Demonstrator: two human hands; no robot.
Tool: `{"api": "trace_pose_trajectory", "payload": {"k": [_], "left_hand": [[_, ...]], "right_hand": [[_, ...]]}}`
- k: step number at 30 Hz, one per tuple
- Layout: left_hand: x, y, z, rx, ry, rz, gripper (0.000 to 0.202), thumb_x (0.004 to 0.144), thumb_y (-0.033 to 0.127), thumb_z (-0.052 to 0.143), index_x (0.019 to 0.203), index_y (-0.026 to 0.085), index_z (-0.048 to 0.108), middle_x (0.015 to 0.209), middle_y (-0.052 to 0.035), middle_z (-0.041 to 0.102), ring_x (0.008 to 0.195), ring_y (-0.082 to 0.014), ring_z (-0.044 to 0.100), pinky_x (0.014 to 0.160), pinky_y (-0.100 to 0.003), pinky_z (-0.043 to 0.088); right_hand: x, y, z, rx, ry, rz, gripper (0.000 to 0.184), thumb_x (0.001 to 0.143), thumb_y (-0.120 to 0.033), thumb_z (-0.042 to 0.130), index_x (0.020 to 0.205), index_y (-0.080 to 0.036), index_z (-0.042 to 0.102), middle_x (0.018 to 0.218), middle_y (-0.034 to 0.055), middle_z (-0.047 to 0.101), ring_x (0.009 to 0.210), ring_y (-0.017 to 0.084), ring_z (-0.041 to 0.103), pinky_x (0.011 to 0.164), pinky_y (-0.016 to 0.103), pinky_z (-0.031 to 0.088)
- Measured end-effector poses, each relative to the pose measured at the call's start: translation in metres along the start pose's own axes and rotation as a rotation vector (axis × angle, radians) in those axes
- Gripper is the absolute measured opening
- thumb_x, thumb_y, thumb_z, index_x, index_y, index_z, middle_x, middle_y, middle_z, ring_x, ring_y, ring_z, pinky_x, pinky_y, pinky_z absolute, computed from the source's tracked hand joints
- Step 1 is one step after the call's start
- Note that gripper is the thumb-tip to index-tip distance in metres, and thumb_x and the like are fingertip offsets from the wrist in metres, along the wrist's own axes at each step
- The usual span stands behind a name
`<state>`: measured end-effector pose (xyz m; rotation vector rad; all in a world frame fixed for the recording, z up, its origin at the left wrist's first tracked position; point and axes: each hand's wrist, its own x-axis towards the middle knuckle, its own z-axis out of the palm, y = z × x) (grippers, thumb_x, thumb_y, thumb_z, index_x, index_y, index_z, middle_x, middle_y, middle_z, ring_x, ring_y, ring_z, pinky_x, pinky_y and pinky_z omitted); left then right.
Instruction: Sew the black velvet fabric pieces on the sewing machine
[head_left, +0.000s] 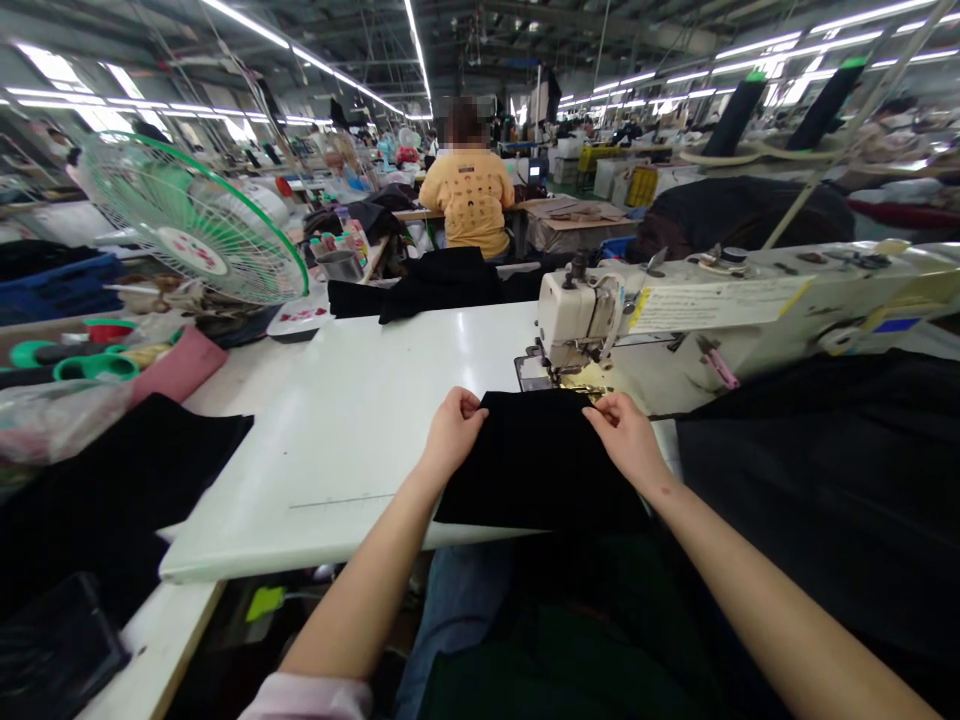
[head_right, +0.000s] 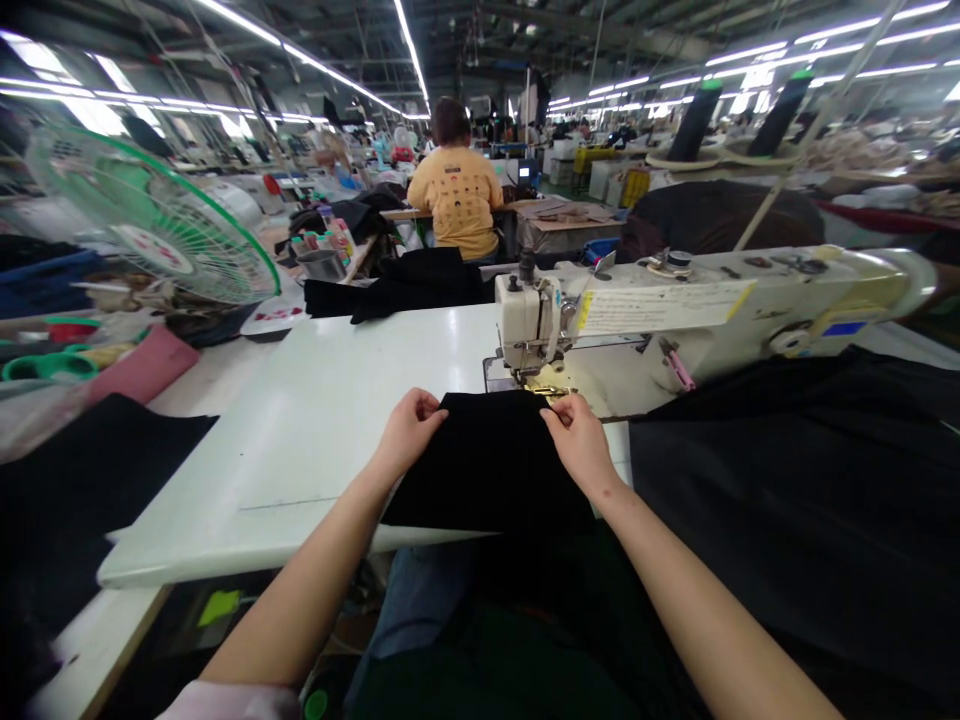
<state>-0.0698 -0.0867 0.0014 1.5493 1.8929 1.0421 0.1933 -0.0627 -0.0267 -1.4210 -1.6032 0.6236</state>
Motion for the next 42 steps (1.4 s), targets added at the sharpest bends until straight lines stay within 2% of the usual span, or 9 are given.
{"api": "trace_pose_trajectory", "payload": {"k": [5, 9, 14, 17, 20, 24, 30, 36, 42], "left_hand": [[-0.003, 0.0, -0.007, -0.241, -0.021, 0.002, 0.014, 0.073, 0.021, 0.066, 0.086, 0.018, 0.062, 0.076, -0.0002, 0.066, 0.071, -0.0143, 0.063, 0.07, -0.028, 0.051], [-0.013, 0.013, -0.02, -0.445, -0.018, 0.026, 0.022, 0.071, 0.026, 0.072, 0.09, 0.017, 0.064, 0.081, -0.0009, 0.068, 0.076, -0.0125, 0.064, 0.073, -0.025, 0.052], [-0.034, 0.039, -0.038, -0.636, -0.03, -0.021, 0.029, 0.067, 0.029, 0.08, 0.088, 0.018, 0.063, 0.076, 0.0032, 0.064, 0.057, -0.0073, 0.055, 0.049, -0.018, 0.047], [-0.042, 0.045, -0.041, -0.688, 0.004, -0.021, 0.029, 0.066, 0.029, 0.081, 0.086, 0.018, 0.063, 0.082, 0.0028, 0.065, 0.066, -0.0092, 0.062, 0.064, -0.023, 0.057], [-0.043, 0.043, -0.04, -0.681, 0.027, -0.05, 0.026, 0.068, 0.027, 0.079, 0.086, 0.018, 0.063, 0.081, 0.0025, 0.067, 0.069, -0.0104, 0.066, 0.073, -0.025, 0.057], [-0.044, 0.043, -0.04, -0.671, 0.012, -0.089, 0.027, 0.069, 0.029, 0.079, 0.088, 0.018, 0.065, 0.073, 0.0019, 0.068, 0.07, -0.0118, 0.067, 0.073, -0.023, 0.055], [-0.052, 0.057, -0.042, -0.764, 0.023, -0.085, 0.027, 0.07, 0.039, 0.08, 0.082, 0.017, 0.071, 0.081, 0.0001, 0.067, 0.075, -0.0125, 0.062, 0.074, -0.026, 0.058], [-0.057, 0.065, -0.045, -0.671, 0.127, -0.072, 0.024, 0.067, 0.038, 0.081, 0.075, 0.017, 0.074, 0.071, -0.0002, 0.066, 0.051, -0.0071, 0.047, 0.044, -0.019, 0.039], [-0.057, 0.071, -0.046, -0.669, 0.202, -0.075, 0.024, 0.067, 0.038, 0.081, 0.074, 0.017, 0.073, 0.064, 0.002, 0.064, 0.045, -0.0048, 0.042, 0.041, -0.018, 0.032]], "right_hand": [[-0.004, 0.002, -0.002, 0.146, -0.017, 0.057, 0.043, 0.074, -0.065, 0.067, 0.081, -0.024, 0.057, 0.082, 0.0064, 0.069, 0.076, 0.025, 0.064, 0.079, 0.043, 0.05], [-0.001, 0.002, -0.006, 0.285, -0.029, 0.124, 0.047, 0.067, -0.068, 0.073, 0.077, -0.024, 0.058, 0.1, 0.0079, 0.07, 0.087, 0.025, 0.064, 0.087, 0.043, 0.049], [-0.001, -0.004, -0.013, 0.478, -0.129, 0.233, 0.044, 0.071, -0.065, 0.073, 0.08, -0.023, 0.062, 0.081, 0.0015, 0.068, 0.08, 0.022, 0.064, 0.081, 0.038, 0.05], [-0.004, -0.012, -0.013, 0.587, -0.23, 0.259, 0.04, 0.071, -0.059, 0.077, 0.084, -0.023, 0.065, 0.077, 0.0004, 0.067, 0.077, 0.021, 0.065, 0.078, 0.037, 0.051], [-0.007, -0.02, -0.015, 0.674, -0.28, 0.269, 0.04, 0.064, -0.051, 0.085, 0.086, -0.023, 0.067, 0.081, 0.0001, 0.068, 0.081, 0.021, 0.064, 0.082, 0.035, 0.05], [-0.009, -0.025, -0.024, 0.612, -0.234, 0.252, 0.04, 0.059, -0.05, 0.089, 0.076, -0.021, 0.068, 0.076, -0.0004, 0.066, 0.081, 0.02, 0.061, 0.082, 0.033, 0.048], [-0.014, -0.021, -0.041, 0.594, -0.134, 0.278, 0.037, 0.067, -0.056, 0.083, 0.077, -0.021, 0.073, 0.069, 0.0003, 0.065, 0.07, 0.02, 0.06, 0.069, 0.032, 0.049], [-0.012, -0.028, -0.048, 0.759, -0.067, 0.368, 0.035, 0.059, -0.05, 0.09, 0.078, -0.024, 0.078, 0.07, 0.0021, 0.072, 0.069, 0.022, 0.066, 0.067, 0.032, 0.056], [-0.012, -0.041, -0.054, 0.869, -0.028, 0.419, 0.034, 0.052, -0.043, 0.095, 0.076, -0.024, 0.079, 0.073, 0.0026, 0.075, 0.073, 0.019, 0.071, 0.07, 0.026, 0.058]]}}
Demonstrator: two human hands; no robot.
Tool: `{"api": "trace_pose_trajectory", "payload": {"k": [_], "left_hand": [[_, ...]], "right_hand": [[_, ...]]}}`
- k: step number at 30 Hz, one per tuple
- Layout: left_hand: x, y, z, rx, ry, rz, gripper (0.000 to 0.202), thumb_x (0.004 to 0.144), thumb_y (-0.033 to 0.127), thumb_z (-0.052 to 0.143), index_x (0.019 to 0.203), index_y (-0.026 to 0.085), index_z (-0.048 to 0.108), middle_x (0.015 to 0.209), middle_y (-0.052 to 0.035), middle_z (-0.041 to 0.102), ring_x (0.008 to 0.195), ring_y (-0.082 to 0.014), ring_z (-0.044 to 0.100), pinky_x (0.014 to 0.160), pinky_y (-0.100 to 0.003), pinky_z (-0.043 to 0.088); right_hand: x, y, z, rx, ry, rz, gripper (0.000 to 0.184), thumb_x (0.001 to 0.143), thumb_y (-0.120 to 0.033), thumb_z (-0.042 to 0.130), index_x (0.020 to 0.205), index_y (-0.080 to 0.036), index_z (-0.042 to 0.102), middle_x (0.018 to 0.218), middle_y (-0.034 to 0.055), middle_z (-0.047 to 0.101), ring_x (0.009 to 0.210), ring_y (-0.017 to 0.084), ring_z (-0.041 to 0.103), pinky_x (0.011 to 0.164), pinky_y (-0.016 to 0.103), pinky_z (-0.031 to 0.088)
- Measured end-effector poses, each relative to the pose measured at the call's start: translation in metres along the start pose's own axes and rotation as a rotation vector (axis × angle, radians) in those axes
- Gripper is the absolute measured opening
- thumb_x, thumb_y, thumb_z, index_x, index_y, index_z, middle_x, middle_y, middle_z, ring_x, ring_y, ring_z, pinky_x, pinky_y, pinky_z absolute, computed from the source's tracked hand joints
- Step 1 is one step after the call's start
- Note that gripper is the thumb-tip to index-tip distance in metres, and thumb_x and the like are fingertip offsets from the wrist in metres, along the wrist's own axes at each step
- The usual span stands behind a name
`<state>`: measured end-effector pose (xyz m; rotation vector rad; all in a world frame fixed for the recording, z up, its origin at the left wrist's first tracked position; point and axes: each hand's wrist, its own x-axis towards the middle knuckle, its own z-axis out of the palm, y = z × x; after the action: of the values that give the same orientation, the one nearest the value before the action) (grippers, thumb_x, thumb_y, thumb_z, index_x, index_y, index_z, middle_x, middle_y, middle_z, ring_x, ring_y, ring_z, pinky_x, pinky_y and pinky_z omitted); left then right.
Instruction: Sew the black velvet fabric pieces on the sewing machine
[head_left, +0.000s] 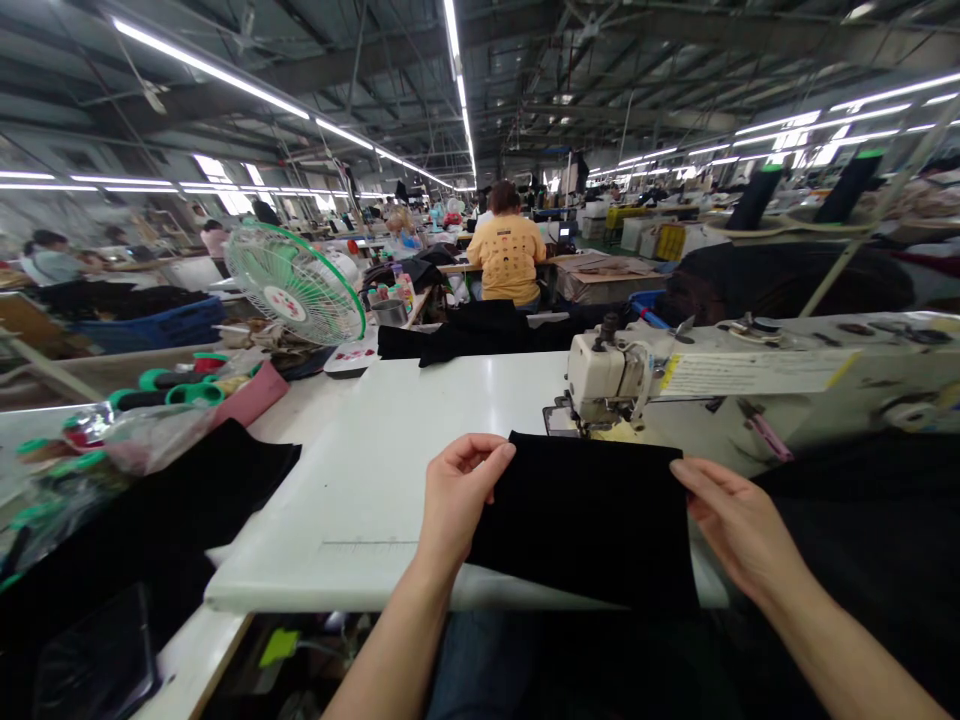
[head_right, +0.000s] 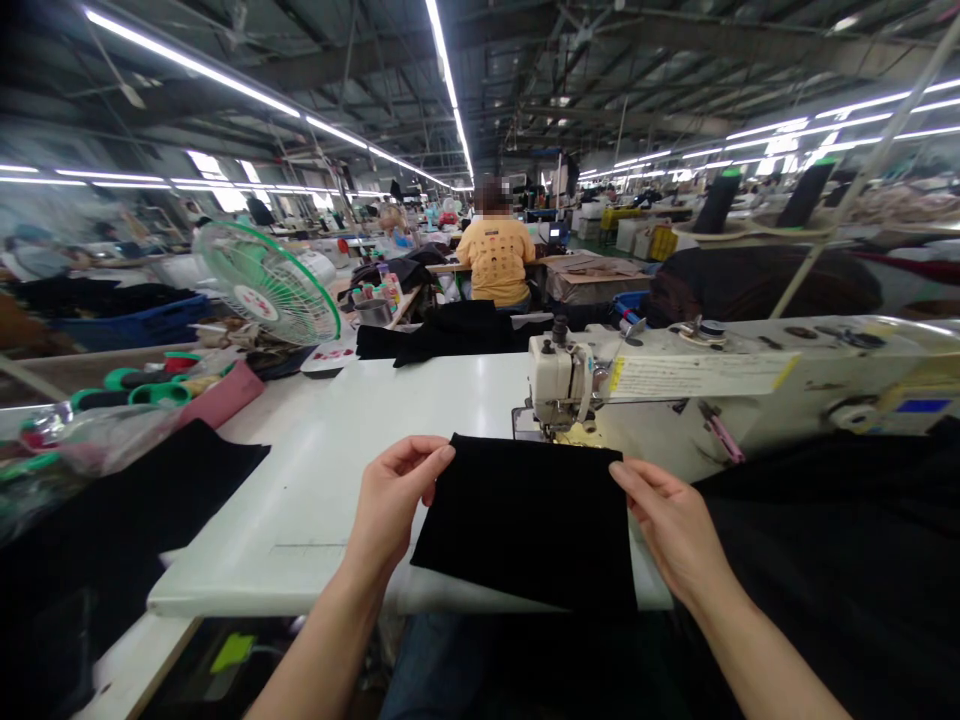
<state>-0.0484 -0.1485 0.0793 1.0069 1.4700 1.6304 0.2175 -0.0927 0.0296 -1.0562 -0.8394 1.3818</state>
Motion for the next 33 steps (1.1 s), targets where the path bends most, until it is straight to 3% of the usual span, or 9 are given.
{"api": "trace_pose_trajectory", "payload": {"k": [3, 9, 15, 17, 23, 29, 33], "left_hand": [[0.001, 0.0, 0.001, 0.006, 0.011, 0.025, 0.023, 0.068, 0.037, 0.081, 0.074, 0.016, 0.072, 0.064, 0.0017, 0.065, 0.048, -0.0059, 0.045, 0.044, -0.019, 0.036], [0.0, -0.002, 0.001, -0.021, 0.035, 0.093, 0.019, 0.068, 0.029, 0.081, 0.072, 0.017, 0.068, 0.072, -0.0006, 0.069, 0.069, -0.0119, 0.062, 0.068, -0.022, 0.05], [0.0, 0.001, 0.0, 0.031, -0.023, 0.097, 0.034, 0.072, 0.032, 0.078, 0.103, 0.02, 0.073, 0.082, -0.0012, 0.073, 0.08, -0.0153, 0.067, 0.078, -0.027, 0.054], [0.0, 0.002, -0.001, 0.081, -0.035, 0.079, 0.03, 0.071, 0.036, 0.078, 0.097, 0.02, 0.076, 0.088, -0.004, 0.075, 0.085, -0.0188, 0.068, 0.082, -0.031, 0.055], [0.003, 0.001, -0.009, 0.099, 0.078, 0.062, 0.038, 0.061, 0.046, 0.084, 0.087, 0.02, 0.076, 0.092, -0.0049, 0.076, 0.094, -0.0239, 0.069, 0.089, -0.035, 0.056], [-0.001, 0.001, -0.018, 0.053, 0.126, 0.001, 0.042, 0.057, 0.047, 0.087, 0.089, 0.023, 0.075, 0.094, -0.0006, 0.076, 0.097, -0.0201, 0.067, 0.094, -0.03, 0.052], [-0.004, 0.003, -0.018, 0.043, 0.137, -0.004, 0.041, 0.056, 0.046, 0.087, 0.087, 0.023, 0.075, 0.093, -0.0008, 0.075, 0.098, -0.0219, 0.068, 0.095, -0.033, 0.052]], "right_hand": [[-0.001, -0.002, 0.0, 0.002, -0.005, -0.002, 0.032, 0.053, -0.042, 0.094, 0.076, -0.024, 0.079, 0.074, 0.0031, 0.076, 0.072, 0.02, 0.072, 0.071, 0.027, 0.06], [-0.002, -0.005, 0.002, -0.007, 0.018, -0.014, 0.035, 0.051, -0.042, 0.095, 0.076, -0.023, 0.079, 0.075, 0.0048, 0.077, 0.074, 0.024, 0.073, 0.07, 0.03, 0.061], [0.0, -0.005, 0.0, -0.018, 0.027, -0.099, 0.033, 0.057, -0.044, 0.092, 0.081, -0.024, 0.08, 0.093, 0.0057, 0.078, 0.089, 0.025, 0.073, 0.083, 0.032, 0.059], [0.0, -0.006, 0.002, -0.032, 0.061, -0.165, 0.034, 0.056, -0.044, 0.092, 0.081, -0.024, 0.08, 0.098, 0.0058, 0.078, 0.095, 0.026, 0.072, 0.087, 0.035, 0.058], [-0.008, -0.019, 0.012, 0.013, 0.046, -0.276, 0.028, 0.058, -0.041, 0.091, 0.076, -0.024, 0.079, 0.092, 0.0047, 0.077, 0.09, 0.023, 0.069, 0.091, 0.038, 0.054], [-0.016, -0.029, 0.017, 0.034, 0.035, -0.324, 0.022, 0.059, -0.037, 0.09, 0.07, -0.024, 0.077, 0.091, 0.0029, 0.074, 0.086, 0.02, 0.066, 0.083, 0.033, 0.053], [-0.018, -0.034, 0.017, 0.027, 0.057, -0.306, 0.025, 0.057, -0.038, 0.091, 0.07, -0.023, 0.075, 0.088, 0.0028, 0.073, 0.08, 0.019, 0.064, 0.078, 0.033, 0.053]]}}
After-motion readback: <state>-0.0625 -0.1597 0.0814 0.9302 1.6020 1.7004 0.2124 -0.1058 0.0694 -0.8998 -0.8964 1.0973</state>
